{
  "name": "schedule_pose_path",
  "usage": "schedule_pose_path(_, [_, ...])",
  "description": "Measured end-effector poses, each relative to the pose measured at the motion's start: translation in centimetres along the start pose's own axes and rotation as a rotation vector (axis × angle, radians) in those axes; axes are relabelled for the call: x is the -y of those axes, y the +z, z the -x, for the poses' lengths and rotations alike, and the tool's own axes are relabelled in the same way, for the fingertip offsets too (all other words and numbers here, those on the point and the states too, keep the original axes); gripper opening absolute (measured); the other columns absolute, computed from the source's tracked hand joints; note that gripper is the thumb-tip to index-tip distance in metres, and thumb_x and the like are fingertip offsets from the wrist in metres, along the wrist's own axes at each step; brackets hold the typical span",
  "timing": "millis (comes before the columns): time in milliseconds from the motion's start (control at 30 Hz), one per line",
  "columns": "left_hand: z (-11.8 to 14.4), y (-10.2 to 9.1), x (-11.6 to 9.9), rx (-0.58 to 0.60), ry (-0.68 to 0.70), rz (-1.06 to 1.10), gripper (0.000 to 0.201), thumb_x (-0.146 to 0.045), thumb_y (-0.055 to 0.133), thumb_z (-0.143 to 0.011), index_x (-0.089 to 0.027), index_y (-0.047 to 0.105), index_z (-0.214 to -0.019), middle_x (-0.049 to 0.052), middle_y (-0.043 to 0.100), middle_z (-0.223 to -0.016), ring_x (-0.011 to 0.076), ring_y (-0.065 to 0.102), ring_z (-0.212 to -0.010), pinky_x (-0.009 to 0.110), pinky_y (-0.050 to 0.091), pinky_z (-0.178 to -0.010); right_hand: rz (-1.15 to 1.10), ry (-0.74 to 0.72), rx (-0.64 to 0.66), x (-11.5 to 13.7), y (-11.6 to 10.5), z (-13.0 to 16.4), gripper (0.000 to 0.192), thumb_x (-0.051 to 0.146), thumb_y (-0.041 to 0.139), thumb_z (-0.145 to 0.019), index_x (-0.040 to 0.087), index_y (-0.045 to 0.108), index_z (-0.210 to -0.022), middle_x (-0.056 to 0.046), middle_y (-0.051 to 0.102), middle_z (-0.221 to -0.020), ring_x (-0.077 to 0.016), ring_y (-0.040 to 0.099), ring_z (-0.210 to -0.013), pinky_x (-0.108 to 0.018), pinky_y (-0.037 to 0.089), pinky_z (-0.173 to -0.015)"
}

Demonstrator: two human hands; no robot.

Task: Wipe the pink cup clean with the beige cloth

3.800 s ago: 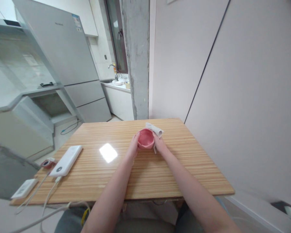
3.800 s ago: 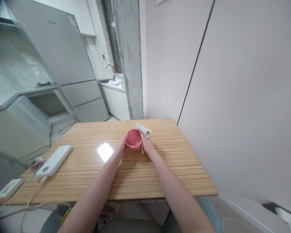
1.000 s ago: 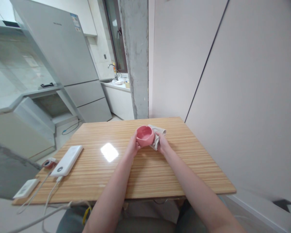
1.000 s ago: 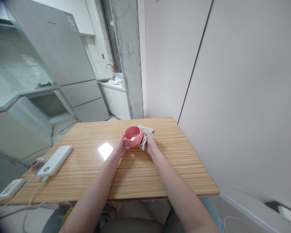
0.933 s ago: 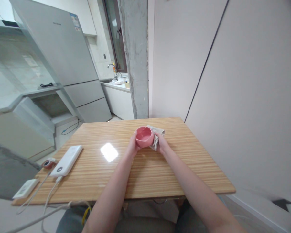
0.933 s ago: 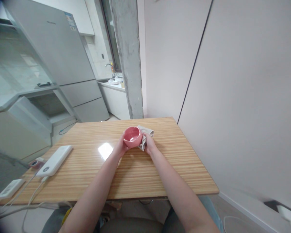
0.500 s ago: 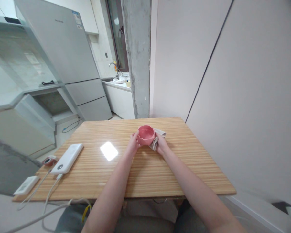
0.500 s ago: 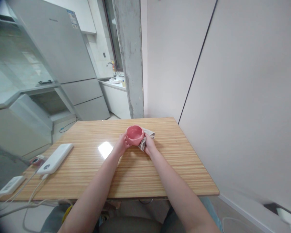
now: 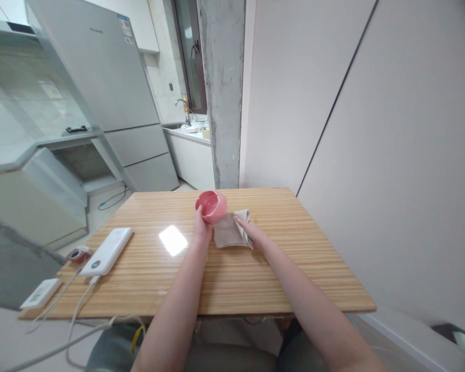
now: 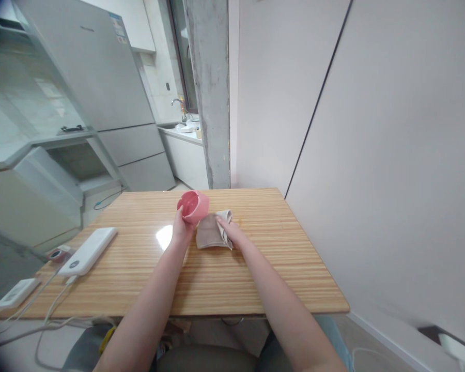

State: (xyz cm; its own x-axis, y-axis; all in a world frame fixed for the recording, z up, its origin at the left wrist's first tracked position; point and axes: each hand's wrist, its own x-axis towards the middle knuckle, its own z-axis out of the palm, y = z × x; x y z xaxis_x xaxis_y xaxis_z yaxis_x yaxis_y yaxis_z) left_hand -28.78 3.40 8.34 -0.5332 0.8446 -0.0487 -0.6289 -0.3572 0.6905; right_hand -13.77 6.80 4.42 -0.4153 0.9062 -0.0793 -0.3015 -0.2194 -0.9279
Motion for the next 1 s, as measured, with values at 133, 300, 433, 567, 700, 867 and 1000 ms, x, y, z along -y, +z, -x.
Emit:
schedule_pose_path(133, [0.2,0.2,0.1,0.028,-0.021,-0.027,0.029,-0.032,0.054,-0.084,-0.021,0.060,-0.110,0.005,0.065,-0.115,0.0181,0.060,-0.105,0.027,0.053,-0.078,0.680,-0.297,-0.196,0.8,-1.0,0.3,0.042,0.044,0.067,-0.074,0.019,0.063,-0.108,-0.013,0.065,-0.110,-0.0304,0.056,-0.113,-0.051,0.038,-0.102])
schedule_pose_path(300, [1.4,0.9,1.7,0.110,-0.058,-0.215,0.038,-0.039,0.061,-0.081,-0.023,0.056,-0.115,0.007,0.061,-0.121,0.0210,0.058,-0.110,0.031,0.053,-0.079,0.742,-0.623,-0.251,2.2,-1.6,0.5,0.067,0.049,0.051,-0.085,0.020,0.030,-0.142,-0.017,0.045,-0.136,-0.0276,0.049,-0.120,-0.049,0.038,-0.103])
schedule_pose_path(433, [1.9,0.8,2.8,0.160,-0.050,-0.344,0.040,-0.046,0.063,-0.079,-0.020,0.057,-0.109,0.009,0.062,-0.117,0.0207,0.059,-0.108,0.031,0.050,-0.087,0.798,-0.669,0.059,2.6,-1.1,1.3,0.089,0.048,0.071,-0.071,0.027,0.025,-0.144,-0.012,0.031,-0.148,-0.0265,0.035,-0.134,-0.045,0.032,-0.110])
schedule_pose_path(567, [1.7,0.4,3.0,0.194,-0.037,-0.392,0.047,-0.053,0.061,-0.078,-0.019,0.056,-0.110,0.009,0.062,-0.116,0.0213,0.059,-0.108,0.033,0.049,-0.090,0.916,-0.724,0.115,3.3,-0.4,1.9,0.057,0.041,0.079,-0.062,0.023,0.056,-0.112,-0.011,0.036,-0.142,-0.0261,0.031,-0.136,-0.043,0.028,-0.112])
schedule_pose_path(700, [1.3,0.1,2.8,0.251,-0.157,-0.456,0.052,-0.059,0.044,-0.086,-0.023,0.049,-0.124,0.010,0.058,-0.125,0.0222,0.060,-0.107,0.036,0.051,-0.085,0.944,-0.722,-0.022,3.8,-1.3,1.4,0.038,0.044,0.080,-0.060,0.021,0.054,-0.075,-0.011,0.048,-0.125,-0.0252,0.046,-0.121,-0.039,0.038,-0.103])
schedule_pose_path(867, [0.5,-0.8,3.1,0.234,0.024,-0.794,0.035,-0.040,0.057,-0.083,-0.021,0.057,-0.112,0.011,0.057,-0.125,0.0211,0.056,-0.112,0.037,0.044,-0.096,1.019,-0.591,-0.593,4.7,-5.8,0.0,0.038,0.047,0.075,-0.063,0.021,0.049,-0.073,-0.012,0.049,-0.121,-0.0256,0.053,-0.107,-0.039,0.044,-0.093])
schedule_pose_path(1000, [0.3,-1.3,3.7,0.342,0.124,-0.981,0.024,-0.028,0.059,-0.080,-0.018,0.062,-0.101,0.011,0.062,-0.115,0.0210,0.057,-0.107,0.038,0.041,-0.099,1.047,-0.546,-0.907,5.1,-9.5,-0.3,0.034,0.046,0.071,-0.067,0.019,0.052,-0.078,-0.017,0.040,-0.136,-0.0295,0.046,-0.120,-0.040,0.040,-0.097])
